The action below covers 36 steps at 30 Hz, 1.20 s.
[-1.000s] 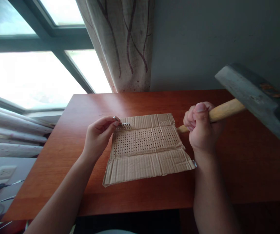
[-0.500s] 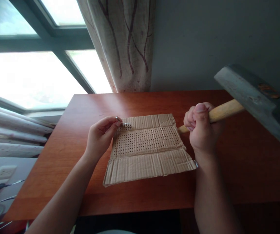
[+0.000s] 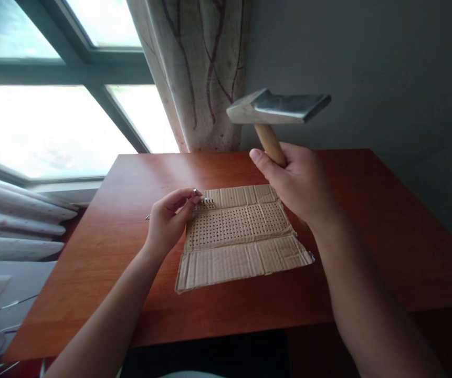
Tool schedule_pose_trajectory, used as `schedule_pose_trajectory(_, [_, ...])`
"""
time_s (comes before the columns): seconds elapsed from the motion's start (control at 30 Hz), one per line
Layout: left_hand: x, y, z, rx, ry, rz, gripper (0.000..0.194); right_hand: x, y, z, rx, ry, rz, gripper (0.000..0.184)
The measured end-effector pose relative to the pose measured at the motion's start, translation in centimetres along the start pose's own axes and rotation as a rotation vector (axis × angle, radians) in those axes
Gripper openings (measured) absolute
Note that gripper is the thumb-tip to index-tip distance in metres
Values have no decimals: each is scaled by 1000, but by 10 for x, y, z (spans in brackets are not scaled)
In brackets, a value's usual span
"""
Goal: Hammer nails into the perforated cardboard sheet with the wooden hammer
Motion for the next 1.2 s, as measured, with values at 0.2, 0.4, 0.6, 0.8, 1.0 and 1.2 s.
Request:
schedule_pose_trajectory(0.2, [1, -6, 0, 24, 9, 0, 18, 24, -46, -4, -91, -96, 217, 47])
schedule_pose_trajectory(0.4, [2, -6, 0, 42, 9, 6, 18, 34, -30, -1, -16, -255, 292, 48])
schedule_pose_trajectory(0.6, [2, -3, 0, 78, 2, -24, 15, 34, -24, 8, -3, -384, 425, 51])
schedule_pose_trajectory(0.8, [2, -4, 0, 91, -15, -66, 15, 31, -27, 12, 18, -412, 498, 51])
schedule_pose_trajectory(1.0, [2, 2, -1, 119, -2, -70, 12, 35, -25, 14, 4, -429, 511, 53])
schedule_pose_trajectory(1.2, [2, 2, -2, 128, -4, -64, 12, 33, -27, 14, 8, -407, 516, 50])
Point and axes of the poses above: each hand's wrist, its own z-axis away from the middle knuckle, its own x-axis out of the palm, y = z × x, the point moved 3 cm from there along -z, towards the middle knuckle, and after that the axes turned 6 degrees about x, right-handed, at the moved point
